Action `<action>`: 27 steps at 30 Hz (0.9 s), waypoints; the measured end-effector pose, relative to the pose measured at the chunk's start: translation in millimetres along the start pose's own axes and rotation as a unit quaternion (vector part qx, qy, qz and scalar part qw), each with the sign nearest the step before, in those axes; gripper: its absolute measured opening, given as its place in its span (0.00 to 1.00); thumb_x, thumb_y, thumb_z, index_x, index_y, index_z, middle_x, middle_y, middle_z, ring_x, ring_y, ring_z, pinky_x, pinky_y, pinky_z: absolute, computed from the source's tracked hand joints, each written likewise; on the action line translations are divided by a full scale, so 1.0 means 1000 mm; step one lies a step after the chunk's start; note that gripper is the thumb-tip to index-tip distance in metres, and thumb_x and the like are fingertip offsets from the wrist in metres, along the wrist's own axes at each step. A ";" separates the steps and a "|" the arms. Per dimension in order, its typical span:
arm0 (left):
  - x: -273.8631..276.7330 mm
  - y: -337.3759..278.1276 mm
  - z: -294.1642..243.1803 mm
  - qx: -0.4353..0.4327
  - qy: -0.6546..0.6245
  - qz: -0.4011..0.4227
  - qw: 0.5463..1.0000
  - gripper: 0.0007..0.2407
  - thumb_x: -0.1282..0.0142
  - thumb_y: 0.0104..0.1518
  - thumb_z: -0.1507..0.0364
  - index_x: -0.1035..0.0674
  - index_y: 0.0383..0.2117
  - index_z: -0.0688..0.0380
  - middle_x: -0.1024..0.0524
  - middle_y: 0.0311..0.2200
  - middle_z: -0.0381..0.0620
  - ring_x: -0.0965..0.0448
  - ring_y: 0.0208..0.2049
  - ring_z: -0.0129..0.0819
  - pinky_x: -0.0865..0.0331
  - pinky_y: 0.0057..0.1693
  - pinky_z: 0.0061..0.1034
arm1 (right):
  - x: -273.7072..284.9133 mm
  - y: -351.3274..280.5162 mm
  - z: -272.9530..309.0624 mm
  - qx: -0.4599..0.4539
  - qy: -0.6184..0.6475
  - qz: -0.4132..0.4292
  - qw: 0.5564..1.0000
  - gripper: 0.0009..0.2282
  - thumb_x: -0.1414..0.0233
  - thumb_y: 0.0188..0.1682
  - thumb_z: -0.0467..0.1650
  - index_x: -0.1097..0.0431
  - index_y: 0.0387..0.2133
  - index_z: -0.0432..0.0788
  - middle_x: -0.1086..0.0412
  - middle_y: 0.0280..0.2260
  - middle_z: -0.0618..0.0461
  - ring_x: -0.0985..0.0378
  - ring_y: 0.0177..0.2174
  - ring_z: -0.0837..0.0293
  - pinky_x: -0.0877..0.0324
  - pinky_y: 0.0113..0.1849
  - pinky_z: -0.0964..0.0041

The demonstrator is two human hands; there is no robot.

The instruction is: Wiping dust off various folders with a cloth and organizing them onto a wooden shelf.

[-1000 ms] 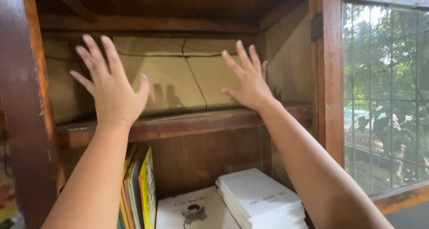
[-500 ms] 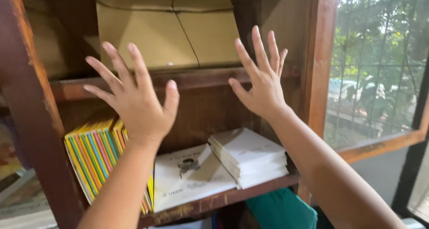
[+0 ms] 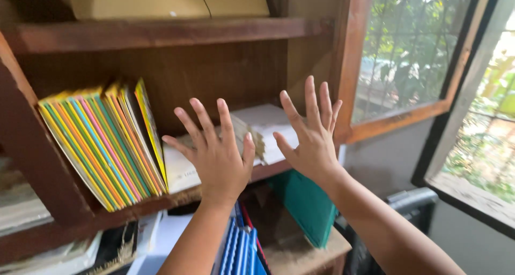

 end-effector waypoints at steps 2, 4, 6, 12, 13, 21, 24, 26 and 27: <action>0.002 -0.017 -0.008 0.001 0.002 0.008 1.000 0.35 0.49 0.62 0.58 0.47 0.73 0.61 0.63 0.72 0.72 0.70 0.71 0.76 0.71 0.63 0.85 | 0.001 -0.022 0.000 -0.014 -0.004 0.034 0.999 0.36 0.40 0.47 0.38 0.45 0.71 0.52 0.71 0.73 0.40 0.75 0.71 0.36 0.73 0.64 0.25; -0.001 -0.034 -0.016 0.003 -0.005 0.013 1.000 0.35 0.48 0.63 0.57 0.48 0.73 0.60 0.63 0.72 0.72 0.69 0.72 0.75 0.72 0.64 0.83 | 0.007 -0.039 0.002 -0.016 -0.004 0.037 0.999 0.34 0.40 0.47 0.37 0.43 0.70 0.51 0.70 0.73 0.39 0.75 0.71 0.35 0.73 0.64 0.24; 0.000 -0.051 -0.026 0.004 -0.011 0.016 1.000 0.35 0.47 0.64 0.57 0.48 0.73 0.60 0.64 0.72 0.72 0.69 0.72 0.75 0.74 0.65 0.82 | 0.013 -0.057 0.003 -0.017 -0.003 0.038 0.999 0.33 0.40 0.48 0.36 0.42 0.69 0.49 0.68 0.73 0.39 0.74 0.71 0.35 0.73 0.64 0.24; 0.002 -0.091 -0.059 0.011 0.001 -0.041 0.999 0.43 0.35 0.41 0.64 0.40 0.70 0.62 0.48 0.69 0.77 0.52 0.69 0.79 0.59 0.60 0.83 | 0.021 -0.106 -0.001 -0.058 -0.020 0.047 0.997 0.37 0.38 0.46 0.36 0.45 0.71 0.61 0.67 0.74 0.42 0.72 0.71 0.36 0.70 0.62 0.25; -0.001 -0.097 -0.063 0.015 -0.010 -0.029 0.999 0.43 0.35 0.42 0.64 0.41 0.70 0.62 0.50 0.69 0.77 0.53 0.69 0.79 0.59 0.60 0.84 | 0.020 -0.113 -0.002 -0.064 -0.024 0.054 0.996 0.37 0.38 0.45 0.36 0.45 0.71 0.61 0.67 0.74 0.42 0.73 0.70 0.36 0.70 0.61 0.23; -0.018 -0.130 -0.086 0.012 -0.015 0.025 0.999 0.43 0.36 0.44 0.63 0.42 0.70 0.60 0.52 0.69 0.77 0.56 0.71 0.77 0.62 0.60 0.85 | 0.022 -0.158 -0.016 -0.092 -0.072 0.089 0.989 0.38 0.38 0.43 0.38 0.46 0.70 0.65 0.64 0.73 0.41 0.70 0.70 0.33 0.65 0.60 0.20; -0.024 -0.141 -0.089 0.005 -0.017 0.035 0.999 0.36 0.46 0.56 0.59 0.43 0.71 0.59 0.51 0.70 0.75 0.56 0.71 0.75 0.64 0.61 0.83 | 0.018 -0.172 -0.022 -0.098 -0.083 0.105 0.986 0.38 0.39 0.42 0.38 0.46 0.70 0.65 0.66 0.73 0.42 0.71 0.70 0.33 0.65 0.59 0.19; -0.028 -0.145 -0.092 -0.002 -0.019 0.049 0.999 0.31 0.55 0.63 0.58 0.44 0.71 0.59 0.52 0.70 0.76 0.57 0.71 0.76 0.65 0.60 0.84 | 0.017 -0.179 -0.025 -0.099 -0.099 0.112 0.984 0.39 0.39 0.42 0.38 0.47 0.71 0.66 0.65 0.73 0.41 0.70 0.70 0.32 0.64 0.59 0.19; -0.032 -0.148 -0.094 -0.002 -0.021 0.052 0.998 0.31 0.55 0.63 0.58 0.44 0.71 0.59 0.52 0.70 0.76 0.57 0.71 0.76 0.65 0.60 0.84 | 0.014 -0.184 -0.027 -0.101 -0.100 0.115 0.983 0.39 0.39 0.42 0.38 0.47 0.71 0.66 0.65 0.73 0.41 0.70 0.70 0.32 0.64 0.59 0.19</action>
Point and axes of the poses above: each hand's wrist, its own y-axis towards the middle knuckle, its own x-axis out of the back of the hand, z = x × y, the point moved 4 cm from there along y, towards the middle knuckle
